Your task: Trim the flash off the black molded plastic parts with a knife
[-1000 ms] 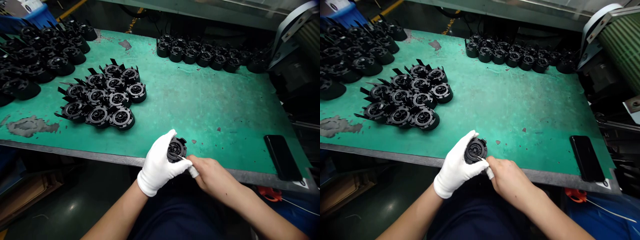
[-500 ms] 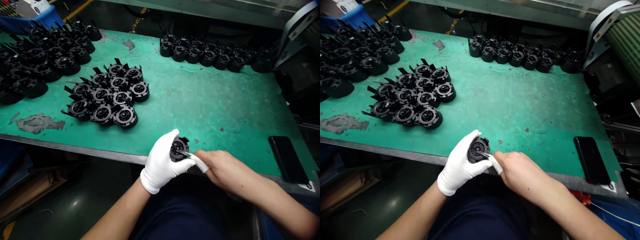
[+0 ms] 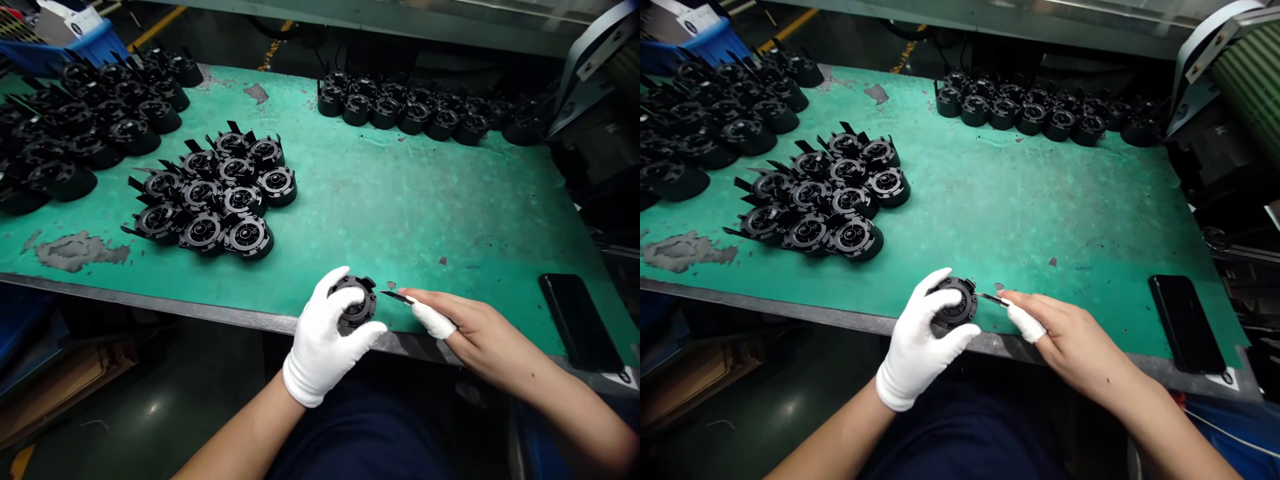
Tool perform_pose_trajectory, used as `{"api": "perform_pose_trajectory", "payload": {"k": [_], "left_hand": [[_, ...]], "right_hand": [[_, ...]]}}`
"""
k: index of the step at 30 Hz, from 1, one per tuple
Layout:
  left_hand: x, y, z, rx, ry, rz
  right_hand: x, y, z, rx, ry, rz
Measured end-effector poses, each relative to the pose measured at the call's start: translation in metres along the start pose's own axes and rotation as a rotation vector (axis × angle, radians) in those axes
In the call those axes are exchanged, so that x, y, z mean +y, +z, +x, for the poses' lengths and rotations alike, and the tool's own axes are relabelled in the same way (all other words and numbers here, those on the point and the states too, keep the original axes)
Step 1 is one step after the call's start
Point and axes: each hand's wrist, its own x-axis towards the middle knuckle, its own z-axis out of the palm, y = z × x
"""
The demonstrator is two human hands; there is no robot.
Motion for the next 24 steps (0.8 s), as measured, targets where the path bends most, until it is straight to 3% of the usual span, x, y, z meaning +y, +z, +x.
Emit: {"api": "perform_pose_trajectory", "payload": {"k": [6,9,13,18,21,24], "left_hand": [[0.001,0.002,-0.001,-0.021,-0.017,0.067],[0.004,0.002,-0.002,0.019,-0.051,0.039],[0.003,0.005,-0.006,0.051,-0.091,0.029],[0.001,0.01,-0.01,0.046,-0.2,-0.033],[0.004,0.011,-0.009,0.053,-0.247,-0.053],[0.005,0.008,-0.008,0.026,-0.255,-0.004]], "right_hand": [[-0.004,-0.001,0.02,-0.023,0.001,-0.22],[-0.003,-0.011,0.02,-0.081,-0.004,-0.2],[-0.006,-0.015,0.018,-0.12,0.051,0.065],[-0.03,0.007,0.042,-0.239,0.033,0.543],[-0.038,0.015,0.054,-0.272,0.026,0.663],[-0.037,0.01,0.053,-0.235,0.111,0.708]]}}
